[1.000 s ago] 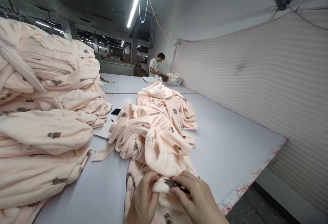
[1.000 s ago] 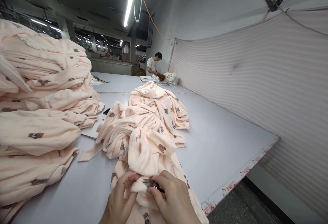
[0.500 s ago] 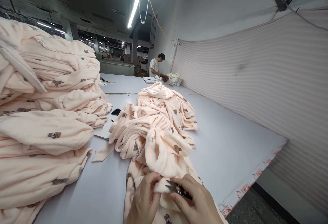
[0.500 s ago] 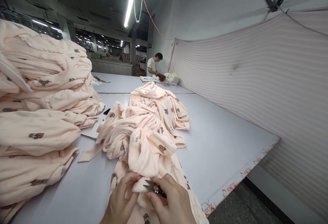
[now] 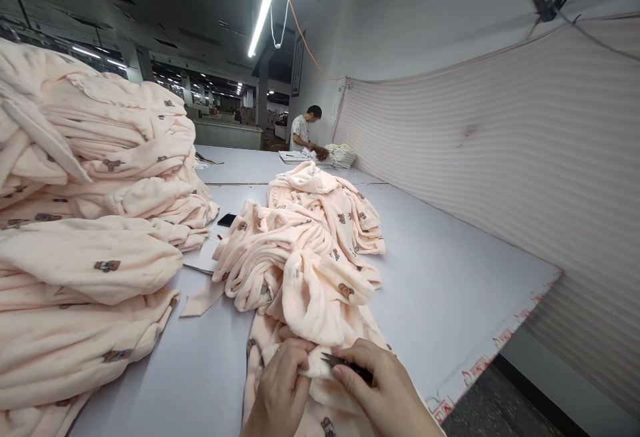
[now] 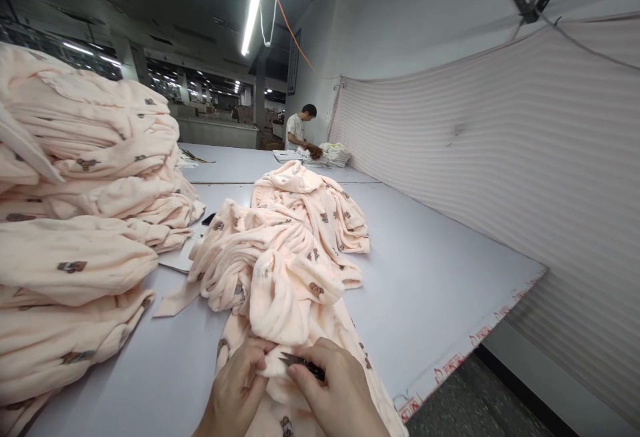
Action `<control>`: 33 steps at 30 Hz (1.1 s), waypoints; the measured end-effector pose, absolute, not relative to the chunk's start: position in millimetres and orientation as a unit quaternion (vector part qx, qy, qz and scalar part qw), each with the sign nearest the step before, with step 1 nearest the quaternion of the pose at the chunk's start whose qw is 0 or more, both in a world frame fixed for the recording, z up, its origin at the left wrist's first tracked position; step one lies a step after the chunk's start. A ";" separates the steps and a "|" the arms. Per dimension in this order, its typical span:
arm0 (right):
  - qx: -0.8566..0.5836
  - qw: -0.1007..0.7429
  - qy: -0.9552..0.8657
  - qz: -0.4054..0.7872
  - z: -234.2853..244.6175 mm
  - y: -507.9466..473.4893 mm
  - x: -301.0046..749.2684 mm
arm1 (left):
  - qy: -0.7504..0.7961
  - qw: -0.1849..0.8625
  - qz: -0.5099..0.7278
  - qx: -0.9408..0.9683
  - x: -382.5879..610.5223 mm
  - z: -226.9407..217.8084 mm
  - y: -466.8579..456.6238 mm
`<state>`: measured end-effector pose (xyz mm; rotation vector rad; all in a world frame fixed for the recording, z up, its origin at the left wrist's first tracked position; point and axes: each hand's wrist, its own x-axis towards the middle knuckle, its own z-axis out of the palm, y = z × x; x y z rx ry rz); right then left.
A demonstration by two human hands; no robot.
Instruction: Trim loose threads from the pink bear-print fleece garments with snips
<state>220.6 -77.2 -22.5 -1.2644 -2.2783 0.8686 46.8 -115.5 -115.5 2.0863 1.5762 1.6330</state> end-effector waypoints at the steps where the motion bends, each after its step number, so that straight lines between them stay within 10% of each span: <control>1: -0.449 0.199 -0.813 0.312 -22.5 -77.0 219.8 | 0.506 0.033 0.531 0.679 46.9 -116.6 -114.9; 11: -0.487 0.220 -0.818 0.211 -44.3 -84.1 223.6 | 0.515 0.134 0.562 0.633 44.8 -114.4 -112.2; 18: -0.523 0.310 -0.779 0.154 -46.0 -50.6 220.8 | 0.400 0.561 0.618 0.379 53.9 -75.1 -101.8; 33: -0.433 0.260 -0.858 0.097 -25.5 -60.7 228.5 | 0.378 0.618 0.579 0.374 51.3 -45.1 -98.7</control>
